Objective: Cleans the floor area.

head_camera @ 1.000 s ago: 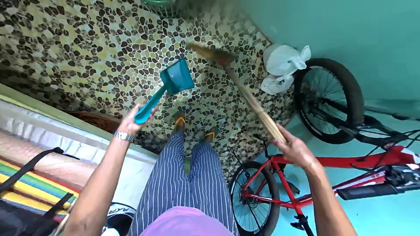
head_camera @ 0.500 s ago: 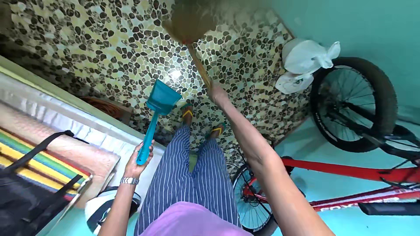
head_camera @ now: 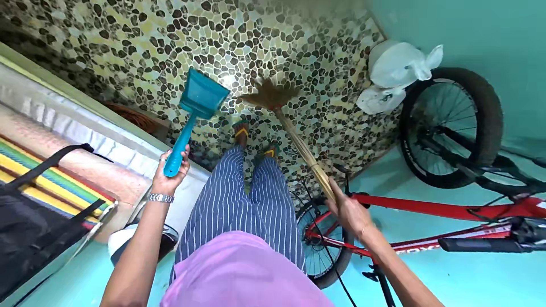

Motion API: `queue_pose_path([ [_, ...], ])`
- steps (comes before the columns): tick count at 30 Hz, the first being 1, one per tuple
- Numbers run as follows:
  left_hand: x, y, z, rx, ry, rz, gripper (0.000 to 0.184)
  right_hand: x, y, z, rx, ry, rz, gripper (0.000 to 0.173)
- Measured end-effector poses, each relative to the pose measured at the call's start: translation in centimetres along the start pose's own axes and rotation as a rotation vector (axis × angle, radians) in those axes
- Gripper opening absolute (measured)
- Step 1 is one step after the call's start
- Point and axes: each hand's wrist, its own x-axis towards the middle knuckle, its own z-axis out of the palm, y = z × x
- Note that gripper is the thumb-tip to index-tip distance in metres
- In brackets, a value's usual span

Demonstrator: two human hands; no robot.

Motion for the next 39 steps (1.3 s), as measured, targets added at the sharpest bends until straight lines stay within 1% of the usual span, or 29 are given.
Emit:
queue_pose_path([
  [2,-0.5,-0.3,0.8,-0.047,-0.04,0.035,0.035,-2.9,-0.1,2.0,0.197,-0.074,-0.05,0.078],
  [3,-0.8,-0.6,1.2,-0.076,-0.088,0.05,0.036,-3.4,-0.5,3.0,0.311,-0.128,-0.088,0.079],
  [6,-2.4,-1.9,2.3,-0.113,-0.232,0.138,0.038,-1.5,-3.3,6.0,0.586,-0.361,-0.245,0.073],
  [8,-4.3,-3.1,2.6,-0.108,-0.29,0.202,0.038,2.0,-6.5,8.0,0.691,-0.543,-0.322,0.068],
  [10,-6.3,-4.1,3.1,-0.1,-0.312,0.25,0.037,6.0,-10.6,10.2,0.765,-0.68,-0.333,0.061],
  [11,-7.0,-4.5,3.3,-0.1,-0.322,0.268,0.037,8.2,-12.8,11.1,0.776,-0.718,-0.32,0.054],
  [12,-7.5,-5.0,3.3,-0.096,-0.331,0.281,0.037,10.4,-15.0,12.0,0.778,-0.738,-0.291,0.047],
  [14,-8.2,-5.6,2.6,-0.085,-0.347,0.3,0.037,14.4,-19.1,13.7,0.76,-0.75,-0.193,0.038],
  [16,-8.7,-6.4,2.0,-0.087,-0.373,0.303,0.04,18.3,-20.5,15.0,0.712,-0.703,-0.125,0.039],
  [18,-8.8,-6.6,1.6,-0.124,-0.39,0.294,0.043,20.9,-19.0,14.2,0.669,-0.621,-0.155,0.047],
  [19,-9.0,-6.6,1.3,-0.131,-0.383,0.288,0.045,21.6,-17.1,13.3,0.672,-0.59,-0.188,0.052],
  [20,-9.0,-6.7,1.0,-0.134,-0.378,0.28,0.045,22.1,-14.6,11.9,0.691,-0.566,-0.213,0.055],
  [21,-8.7,-6.8,1.0,-0.14,-0.366,0.278,0.044,22.6,-11.7,9.9,0.727,-0.555,-0.231,0.054],
  [23,-8.0,-7.5,1.0,-0.126,-0.314,0.279,0.041,22.9,-5.4,5.9,0.822,-0.529,-0.219,0.046],
  [26,-7.5,-8.4,2.1,-0.049,-0.189,0.28,0.035,21.7,2.6,1.7,0.931,-0.396,-0.138,0.042],
  [29,-7.3,-8.3,2.6,0.034,-0.131,0.226,0.033,18.9,7.5,0.4,0.934,-0.292,-0.082,0.045],
  [32,-7.3,-7.3,3.2,0.109,-0.082,0.165,0.032,14.2,10.4,1.1,0.95,-0.244,-0.029,0.048],
  [35,-6.8,-6.1,3.6,0.214,-0.061,0.113,0.035,7.3,11.4,2.5,1.093,-0.252,-0.081,0.055],
  [37,-5.6,-5.3,4.2,0.339,-0.025,0.082,0.035,3.1,10.0,3.1,1.248,-0.289,-0.164,0.06],
  [39,-4.0,-5.1,5.3,0.487,0.034,0.049,0.034,1.2,6.4,3.7,1.432,-0.325,-0.243,0.062],
])
